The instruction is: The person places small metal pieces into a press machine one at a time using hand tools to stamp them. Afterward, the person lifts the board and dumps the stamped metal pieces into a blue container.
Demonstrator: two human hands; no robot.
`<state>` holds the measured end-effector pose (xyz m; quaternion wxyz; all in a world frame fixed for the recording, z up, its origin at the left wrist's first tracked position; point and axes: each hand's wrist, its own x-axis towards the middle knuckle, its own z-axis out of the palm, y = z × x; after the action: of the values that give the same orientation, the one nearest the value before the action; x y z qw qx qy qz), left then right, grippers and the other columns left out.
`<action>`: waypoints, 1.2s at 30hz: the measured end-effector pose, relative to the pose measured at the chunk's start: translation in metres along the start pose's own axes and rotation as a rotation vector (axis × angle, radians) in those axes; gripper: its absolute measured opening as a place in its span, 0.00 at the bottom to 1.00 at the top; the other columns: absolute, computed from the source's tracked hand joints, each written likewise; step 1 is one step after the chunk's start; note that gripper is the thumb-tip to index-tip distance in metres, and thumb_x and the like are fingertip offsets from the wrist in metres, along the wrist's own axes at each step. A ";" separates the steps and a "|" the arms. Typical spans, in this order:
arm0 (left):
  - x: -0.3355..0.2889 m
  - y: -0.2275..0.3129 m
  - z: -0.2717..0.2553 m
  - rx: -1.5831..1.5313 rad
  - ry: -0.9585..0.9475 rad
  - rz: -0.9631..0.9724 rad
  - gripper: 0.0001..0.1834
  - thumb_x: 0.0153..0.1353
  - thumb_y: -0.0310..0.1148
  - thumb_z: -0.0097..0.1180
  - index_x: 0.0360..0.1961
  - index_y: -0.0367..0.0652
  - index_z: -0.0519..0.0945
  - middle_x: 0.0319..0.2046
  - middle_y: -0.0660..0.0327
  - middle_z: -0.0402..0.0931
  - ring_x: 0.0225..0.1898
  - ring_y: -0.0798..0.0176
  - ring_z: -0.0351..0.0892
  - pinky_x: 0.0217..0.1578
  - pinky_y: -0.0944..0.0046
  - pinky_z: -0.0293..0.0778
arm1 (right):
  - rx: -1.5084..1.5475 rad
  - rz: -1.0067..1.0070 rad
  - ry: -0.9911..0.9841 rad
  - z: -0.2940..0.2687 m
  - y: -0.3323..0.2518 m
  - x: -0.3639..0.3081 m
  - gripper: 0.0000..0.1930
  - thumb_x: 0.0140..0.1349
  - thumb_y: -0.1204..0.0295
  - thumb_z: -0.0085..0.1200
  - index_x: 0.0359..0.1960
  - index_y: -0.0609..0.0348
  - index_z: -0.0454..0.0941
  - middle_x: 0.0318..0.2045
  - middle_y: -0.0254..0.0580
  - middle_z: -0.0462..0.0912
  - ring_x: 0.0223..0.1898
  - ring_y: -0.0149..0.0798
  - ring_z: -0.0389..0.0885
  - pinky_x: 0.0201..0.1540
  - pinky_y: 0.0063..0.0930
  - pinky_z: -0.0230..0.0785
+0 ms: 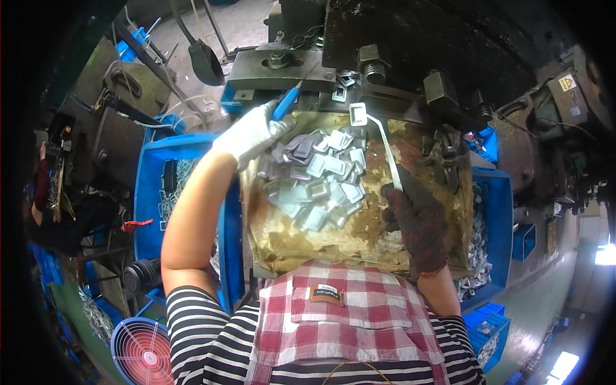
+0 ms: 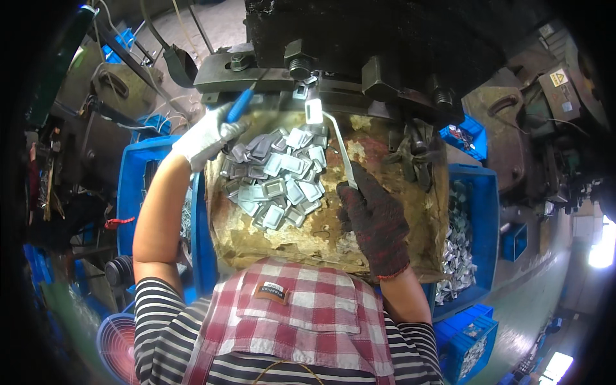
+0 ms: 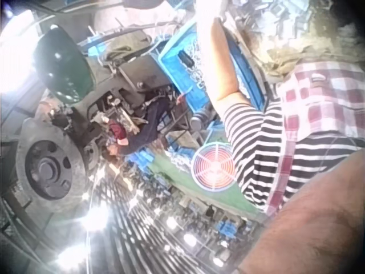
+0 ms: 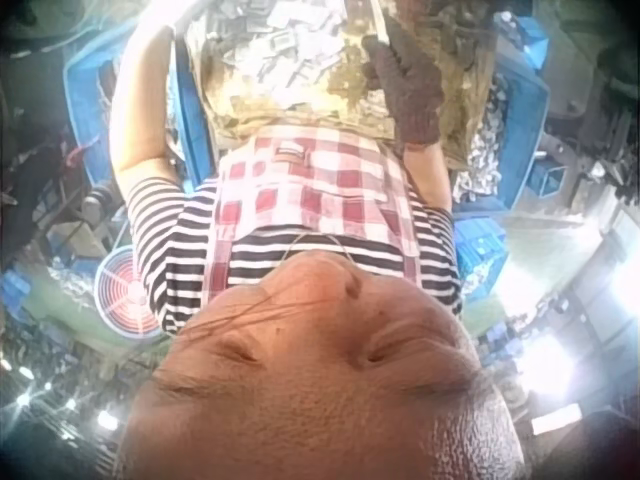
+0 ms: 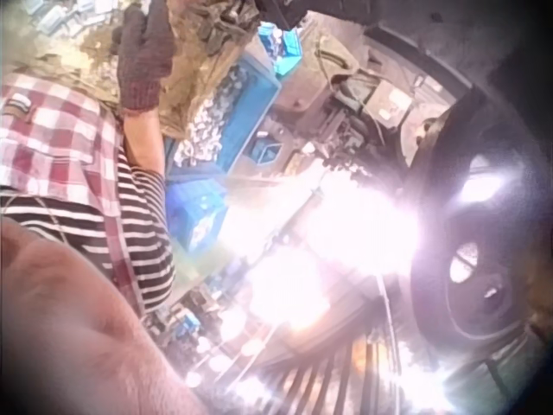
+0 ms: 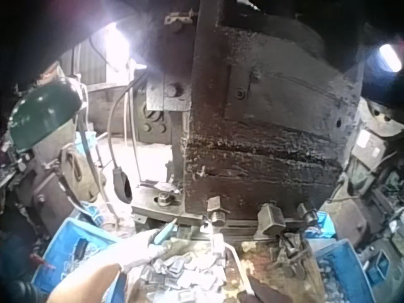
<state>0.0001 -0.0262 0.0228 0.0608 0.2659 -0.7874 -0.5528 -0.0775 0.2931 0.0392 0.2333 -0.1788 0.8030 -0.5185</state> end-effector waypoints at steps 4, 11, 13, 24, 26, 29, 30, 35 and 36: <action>0.023 0.043 -0.005 0.655 -0.143 0.152 0.24 0.64 0.44 0.61 0.53 0.36 0.79 0.39 0.47 0.86 0.37 0.49 0.86 0.41 0.52 0.80 | 0.003 -0.048 0.036 -0.011 -0.008 0.003 0.22 0.69 0.70 0.59 0.64 0.53 0.77 0.35 0.39 0.87 0.28 0.27 0.86 0.29 0.24 0.80; 0.065 0.129 0.040 1.015 -0.273 0.118 0.18 0.64 0.40 0.57 0.39 0.32 0.84 0.26 0.47 0.83 0.30 0.53 0.86 0.37 0.56 0.82 | -0.061 -0.030 0.199 -0.027 -0.017 0.018 0.20 0.70 0.71 0.55 0.63 0.55 0.77 0.35 0.37 0.86 0.27 0.26 0.84 0.28 0.23 0.79; 0.073 0.134 0.044 1.312 -0.412 0.118 0.15 0.66 0.36 0.54 0.34 0.33 0.84 0.26 0.47 0.83 0.29 0.51 0.86 0.36 0.56 0.82 | -0.094 -0.039 0.203 -0.025 -0.027 0.022 0.20 0.70 0.70 0.56 0.63 0.55 0.77 0.35 0.37 0.85 0.29 0.27 0.84 0.29 0.23 0.79; 0.007 0.023 0.022 0.670 0.000 0.137 0.23 0.59 0.46 0.66 0.48 0.39 0.83 0.35 0.43 0.84 0.38 0.42 0.85 0.43 0.49 0.79 | -0.049 -0.089 0.198 0.008 -0.028 0.074 0.19 0.69 0.69 0.57 0.61 0.53 0.78 0.32 0.35 0.84 0.26 0.24 0.80 0.27 0.24 0.74; -0.004 0.010 0.025 0.713 -0.068 0.139 0.20 0.58 0.42 0.66 0.46 0.38 0.85 0.35 0.43 0.84 0.38 0.42 0.85 0.44 0.50 0.79 | -0.150 -0.135 0.225 0.013 -0.023 0.078 0.18 0.69 0.70 0.57 0.60 0.52 0.78 0.30 0.35 0.84 0.25 0.25 0.79 0.26 0.25 0.72; -0.014 0.006 0.026 0.682 0.001 0.118 0.16 0.59 0.39 0.64 0.43 0.38 0.85 0.35 0.42 0.84 0.39 0.40 0.85 0.45 0.50 0.79 | -0.161 -0.235 0.240 0.009 -0.006 0.084 0.19 0.69 0.70 0.56 0.61 0.49 0.78 0.29 0.36 0.83 0.24 0.26 0.79 0.26 0.25 0.72; -0.015 0.004 0.025 0.638 0.056 0.103 0.16 0.59 0.38 0.64 0.42 0.38 0.85 0.36 0.41 0.84 0.39 0.40 0.85 0.44 0.50 0.78 | -0.220 -0.293 0.292 0.008 -0.006 0.082 0.20 0.68 0.69 0.58 0.61 0.46 0.78 0.30 0.35 0.84 0.25 0.26 0.79 0.26 0.25 0.73; -0.010 -0.006 0.027 0.239 0.217 0.064 0.15 0.59 0.37 0.68 0.42 0.38 0.84 0.32 0.50 0.86 0.34 0.55 0.85 0.39 0.58 0.78 | -0.195 0.010 0.325 -0.007 -0.030 0.048 0.20 0.68 0.69 0.58 0.62 0.49 0.78 0.34 0.32 0.84 0.27 0.25 0.81 0.27 0.22 0.76; -0.013 -0.002 0.029 0.012 0.249 0.061 0.15 0.59 0.37 0.70 0.42 0.38 0.84 0.31 0.55 0.86 0.33 0.62 0.84 0.37 0.62 0.77 | -0.144 0.045 0.281 -0.009 -0.032 0.036 0.19 0.69 0.70 0.58 0.61 0.52 0.78 0.34 0.33 0.84 0.27 0.25 0.82 0.27 0.22 0.76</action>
<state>0.0003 0.0034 0.0128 0.1735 0.3087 -0.7848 -0.5087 -0.1107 0.2682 0.0655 0.1170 -0.1027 0.8667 -0.4740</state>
